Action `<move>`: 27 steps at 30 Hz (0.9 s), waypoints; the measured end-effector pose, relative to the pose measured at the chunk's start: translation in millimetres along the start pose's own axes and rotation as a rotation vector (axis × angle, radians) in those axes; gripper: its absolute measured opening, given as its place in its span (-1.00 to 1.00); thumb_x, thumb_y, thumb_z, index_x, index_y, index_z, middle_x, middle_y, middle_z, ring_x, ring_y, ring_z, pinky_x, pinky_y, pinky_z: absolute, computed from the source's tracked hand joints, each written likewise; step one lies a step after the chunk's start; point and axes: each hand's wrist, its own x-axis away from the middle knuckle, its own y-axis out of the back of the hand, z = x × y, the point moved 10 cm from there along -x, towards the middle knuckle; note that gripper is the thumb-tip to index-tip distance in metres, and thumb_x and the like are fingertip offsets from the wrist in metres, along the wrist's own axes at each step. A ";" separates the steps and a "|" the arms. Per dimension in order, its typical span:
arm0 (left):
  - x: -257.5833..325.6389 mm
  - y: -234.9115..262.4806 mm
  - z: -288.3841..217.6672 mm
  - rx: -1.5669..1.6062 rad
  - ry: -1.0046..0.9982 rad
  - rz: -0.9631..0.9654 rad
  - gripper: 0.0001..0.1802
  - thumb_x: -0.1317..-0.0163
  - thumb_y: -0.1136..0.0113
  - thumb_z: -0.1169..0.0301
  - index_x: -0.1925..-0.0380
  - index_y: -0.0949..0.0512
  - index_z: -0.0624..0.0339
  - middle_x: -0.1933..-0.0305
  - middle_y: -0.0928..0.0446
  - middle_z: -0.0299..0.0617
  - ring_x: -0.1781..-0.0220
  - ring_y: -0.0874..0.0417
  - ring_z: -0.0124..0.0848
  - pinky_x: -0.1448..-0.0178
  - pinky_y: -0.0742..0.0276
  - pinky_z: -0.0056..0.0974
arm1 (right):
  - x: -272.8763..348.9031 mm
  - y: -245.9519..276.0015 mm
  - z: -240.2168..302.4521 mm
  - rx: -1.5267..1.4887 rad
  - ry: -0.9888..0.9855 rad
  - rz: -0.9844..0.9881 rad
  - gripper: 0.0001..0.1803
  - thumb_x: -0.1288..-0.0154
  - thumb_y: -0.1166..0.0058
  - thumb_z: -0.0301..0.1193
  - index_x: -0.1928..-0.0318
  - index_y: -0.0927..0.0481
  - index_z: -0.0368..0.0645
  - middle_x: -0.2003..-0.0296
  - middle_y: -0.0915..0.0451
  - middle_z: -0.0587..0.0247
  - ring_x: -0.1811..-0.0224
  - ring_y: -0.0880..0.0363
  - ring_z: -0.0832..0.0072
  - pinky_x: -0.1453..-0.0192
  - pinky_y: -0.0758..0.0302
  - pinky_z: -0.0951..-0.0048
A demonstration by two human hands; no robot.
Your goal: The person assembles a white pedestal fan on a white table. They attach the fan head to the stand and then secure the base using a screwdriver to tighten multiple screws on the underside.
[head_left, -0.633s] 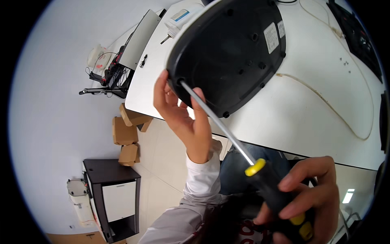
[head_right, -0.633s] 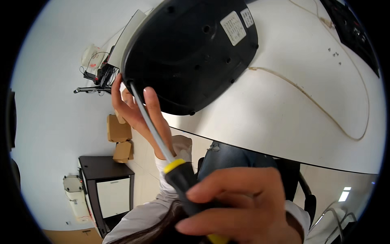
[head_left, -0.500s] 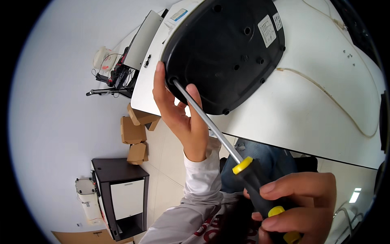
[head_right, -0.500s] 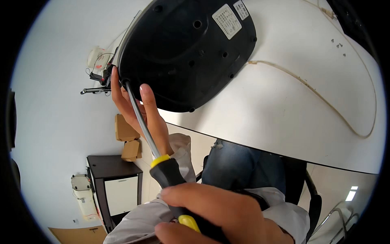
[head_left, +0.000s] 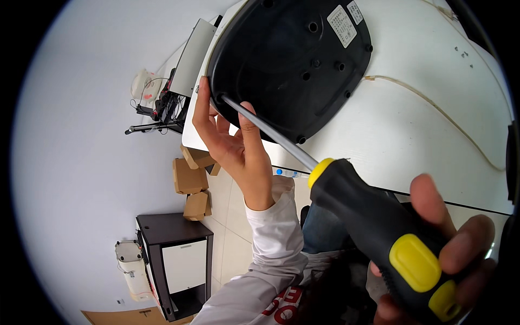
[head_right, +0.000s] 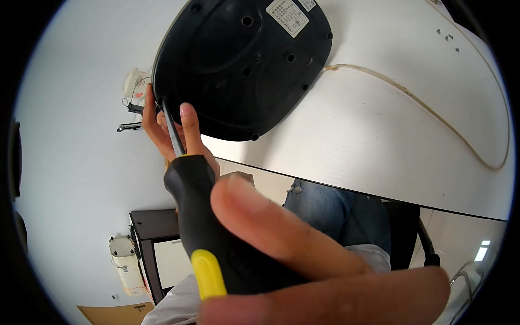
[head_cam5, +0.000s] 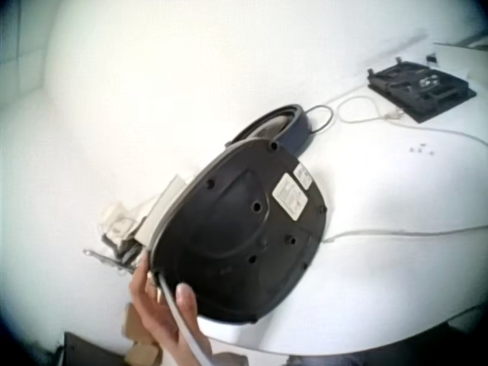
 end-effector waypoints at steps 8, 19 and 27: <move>3.8 2.2 2.8 0.083 -0.015 -0.046 -0.40 -0.25 -0.13 0.54 -0.29 -0.20 0.23 0.09 -0.36 -0.21 0.11 -0.44 -0.47 0.04 -0.43 -0.47 | 6.9 -3.2 -3.6 0.002 -0.018 0.038 -0.40 -0.10 -0.24 -0.23 -0.01 -0.30 -0.33 0.29 -0.49 -0.02 0.36 -0.63 0.41 0.38 -0.52 0.65; 4.6 -2.8 1.9 0.107 -0.026 -0.031 -0.39 -0.24 -0.14 0.56 -0.29 -0.19 0.25 0.05 -0.36 -0.17 0.04 -0.46 -0.43 0.04 -0.46 -0.45 | 15.3 -9.6 33.1 0.200 0.158 -0.042 -0.26 -0.17 -0.20 -0.02 -0.05 -0.27 -0.42 0.42 -0.55 -0.01 0.55 -0.58 0.50 0.53 -0.43 0.80; 8.3 0.9 3.1 0.049 -0.016 -0.017 -0.37 -0.21 -0.14 0.57 -0.29 -0.20 0.19 -0.32 -0.24 -0.07 -0.12 -0.47 -0.37 0.03 -0.52 -0.39 | 27.6 -21.4 48.9 0.554 0.727 0.133 -0.45 -0.29 -0.13 -0.17 -0.03 -0.21 -0.29 0.22 -0.45 -0.13 0.23 -0.53 0.37 0.42 -0.49 0.70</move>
